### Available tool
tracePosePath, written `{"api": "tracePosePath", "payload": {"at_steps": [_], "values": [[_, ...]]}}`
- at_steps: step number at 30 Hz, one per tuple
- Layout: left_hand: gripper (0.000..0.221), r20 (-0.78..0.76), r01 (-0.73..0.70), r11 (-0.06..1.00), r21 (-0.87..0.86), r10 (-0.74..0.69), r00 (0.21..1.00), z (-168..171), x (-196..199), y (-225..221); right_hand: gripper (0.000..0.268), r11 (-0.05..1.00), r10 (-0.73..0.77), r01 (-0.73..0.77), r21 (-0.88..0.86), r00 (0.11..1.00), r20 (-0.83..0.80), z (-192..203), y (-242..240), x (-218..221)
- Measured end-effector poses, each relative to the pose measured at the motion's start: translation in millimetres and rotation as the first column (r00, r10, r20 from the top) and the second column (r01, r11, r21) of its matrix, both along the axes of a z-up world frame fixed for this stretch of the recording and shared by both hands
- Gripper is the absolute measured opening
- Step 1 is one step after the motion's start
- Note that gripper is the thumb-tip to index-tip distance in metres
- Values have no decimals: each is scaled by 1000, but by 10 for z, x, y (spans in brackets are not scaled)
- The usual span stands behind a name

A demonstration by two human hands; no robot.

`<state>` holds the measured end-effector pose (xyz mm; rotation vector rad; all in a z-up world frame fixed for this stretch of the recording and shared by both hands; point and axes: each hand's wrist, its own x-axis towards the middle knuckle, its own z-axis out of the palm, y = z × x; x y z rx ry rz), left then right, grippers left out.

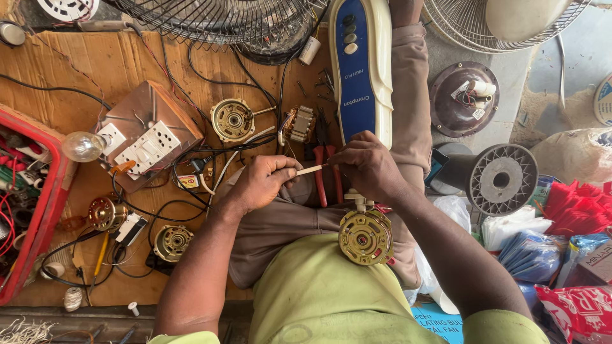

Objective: The person strips the insulation from a white electrical cord using pliers and then inserts the exposed wires into the base of a standing fan. The person manipulates the fan's internal wiring and motor components while seated on the floor.

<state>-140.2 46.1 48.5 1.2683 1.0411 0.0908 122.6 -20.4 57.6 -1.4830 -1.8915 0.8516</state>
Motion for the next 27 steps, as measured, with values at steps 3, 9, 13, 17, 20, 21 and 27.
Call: {"api": "tracePosePath", "payload": {"at_steps": [3, 9, 13, 17, 20, 21, 27], "values": [[22, 27, -18, 995, -101, 21, 999, 2, 61, 16, 19, 998, 2, -4, -61, 1000, -26, 24, 13, 37], [21, 27, 21, 996, -85, -19, 999, -19, 238, -4, 17, 993, 5, -9, -120, 999, -32, 67, 30, 99], [21, 3, -33, 994, -108, 34, 999, -22, 326, -37, 15, 986, -7, 1, -166, 999, -37, 54, 32, 81], [20, 124, -85, 996, 32, 80, 989, -36, 427, -78, 12, 984, -16, 22, -176, 999, 31, 65, 30, 48], [17, 43, -21, 995, 97, 17, 999, -76, 433, -42, 17, 994, 97, -94, -54, 995, 39, 71, 59, 55], [16, 21, 13, 992, 126, -16, 1000, -89, 431, -40, 16, 994, 112, -111, -21, 987, 116, 71, 54, 62], [15, -67, 118, 988, 103, -111, 992, -113, 455, -4, 15, 994, 105, -96, -46, 960, 259, 47, 67, 150]]}}
